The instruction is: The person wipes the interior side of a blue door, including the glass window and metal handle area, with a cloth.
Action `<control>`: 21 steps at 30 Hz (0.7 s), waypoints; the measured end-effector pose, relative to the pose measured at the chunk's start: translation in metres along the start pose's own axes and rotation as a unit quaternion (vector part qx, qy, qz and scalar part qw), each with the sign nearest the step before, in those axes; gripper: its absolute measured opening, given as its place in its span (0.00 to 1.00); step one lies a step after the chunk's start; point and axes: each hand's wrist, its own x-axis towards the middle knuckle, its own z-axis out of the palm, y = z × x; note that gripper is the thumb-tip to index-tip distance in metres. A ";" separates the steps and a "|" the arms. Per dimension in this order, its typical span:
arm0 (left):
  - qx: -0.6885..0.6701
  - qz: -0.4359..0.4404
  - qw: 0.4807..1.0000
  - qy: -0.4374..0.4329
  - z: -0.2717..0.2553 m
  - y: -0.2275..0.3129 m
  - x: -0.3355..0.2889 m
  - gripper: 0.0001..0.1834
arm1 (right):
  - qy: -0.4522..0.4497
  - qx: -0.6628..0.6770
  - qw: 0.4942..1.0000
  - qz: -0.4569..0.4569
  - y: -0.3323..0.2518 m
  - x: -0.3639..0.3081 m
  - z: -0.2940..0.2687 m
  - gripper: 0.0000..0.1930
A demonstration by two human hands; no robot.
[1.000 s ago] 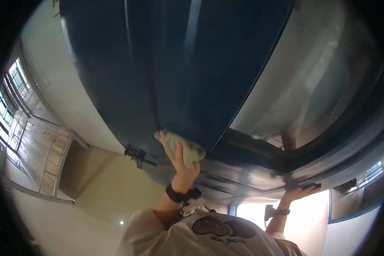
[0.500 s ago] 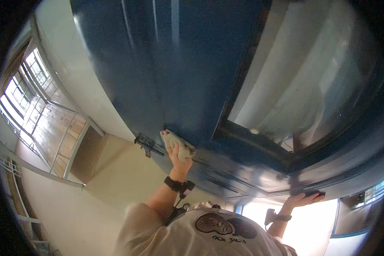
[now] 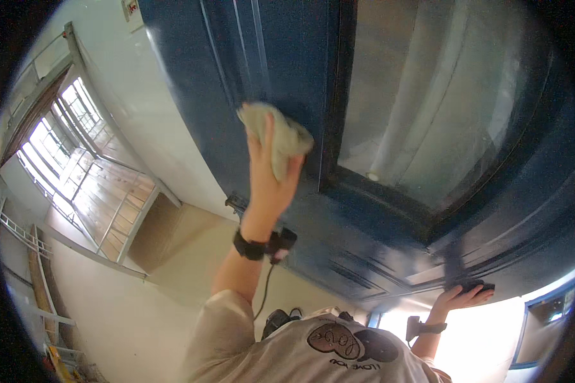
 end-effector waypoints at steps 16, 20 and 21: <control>0.126 0.217 0.963 -0.099 -0.033 -0.057 -0.029 0.34 | 0.007 -0.004 1.000 -0.010 0.005 -0.007 0.004 0.26; 0.201 0.324 0.902 -0.206 -0.061 -0.070 -0.007 0.33 | -0.017 0.008 1.000 0.010 0.000 -0.005 0.001 0.26; 0.218 0.280 0.918 -0.175 -0.066 -0.081 -0.009 0.32 | -0.017 0.014 1.000 0.009 0.000 -0.005 0.002 0.26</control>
